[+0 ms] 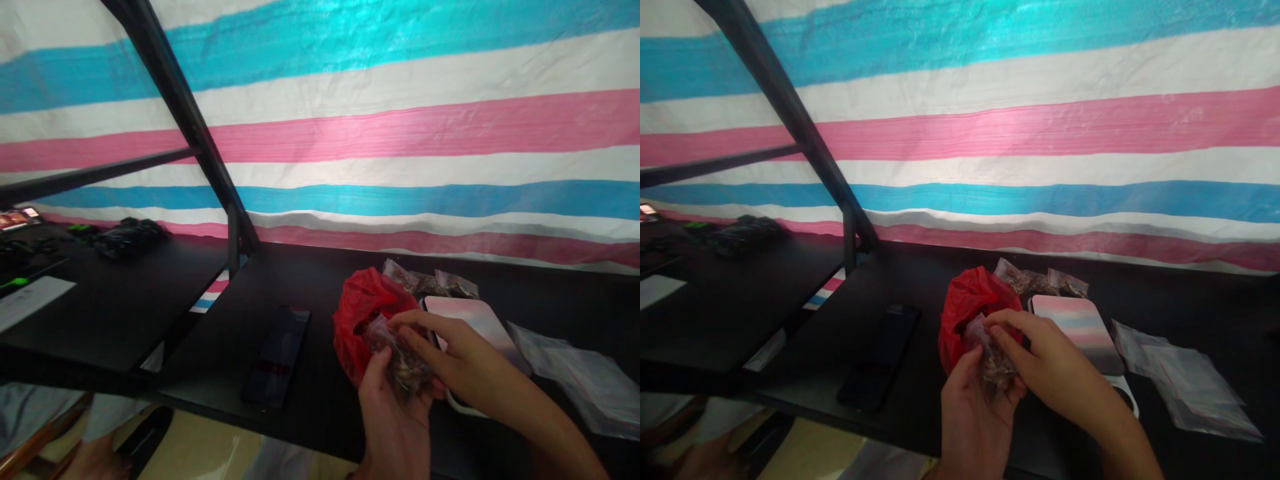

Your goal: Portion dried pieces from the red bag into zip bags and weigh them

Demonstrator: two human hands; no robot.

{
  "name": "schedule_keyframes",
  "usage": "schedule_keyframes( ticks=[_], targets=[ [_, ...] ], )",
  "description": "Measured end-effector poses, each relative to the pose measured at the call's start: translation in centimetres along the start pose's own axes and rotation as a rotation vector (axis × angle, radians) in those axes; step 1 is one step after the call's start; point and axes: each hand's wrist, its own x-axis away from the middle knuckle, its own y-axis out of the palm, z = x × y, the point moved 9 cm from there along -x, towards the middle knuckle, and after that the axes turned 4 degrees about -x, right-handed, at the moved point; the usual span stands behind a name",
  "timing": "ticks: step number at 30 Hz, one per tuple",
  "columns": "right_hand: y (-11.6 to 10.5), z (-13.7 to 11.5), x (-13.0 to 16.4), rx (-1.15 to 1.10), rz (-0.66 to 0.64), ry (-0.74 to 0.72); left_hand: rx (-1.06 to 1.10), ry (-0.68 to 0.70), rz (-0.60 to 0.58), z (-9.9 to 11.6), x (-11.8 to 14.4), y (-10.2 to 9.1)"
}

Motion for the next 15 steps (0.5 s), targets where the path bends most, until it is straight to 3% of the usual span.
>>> schedule_keyframes(
  ticks=[6,11,15],
  targets=[
    [0.4,1.5,0.2,-0.029,-0.102,0.169,-0.145,0.093,-0.039,0.7,-1.0,-0.4],
    [-2.7,0.8,0.4,0.037,0.057,0.053,-0.544,0.183,-0.127,1.3,-1.4,-0.4],
    [-4.5,1.0,0.7,-0.048,0.136,0.023,-0.922,0.448,-0.161,2.7,-0.4,0.3]
  ],
)
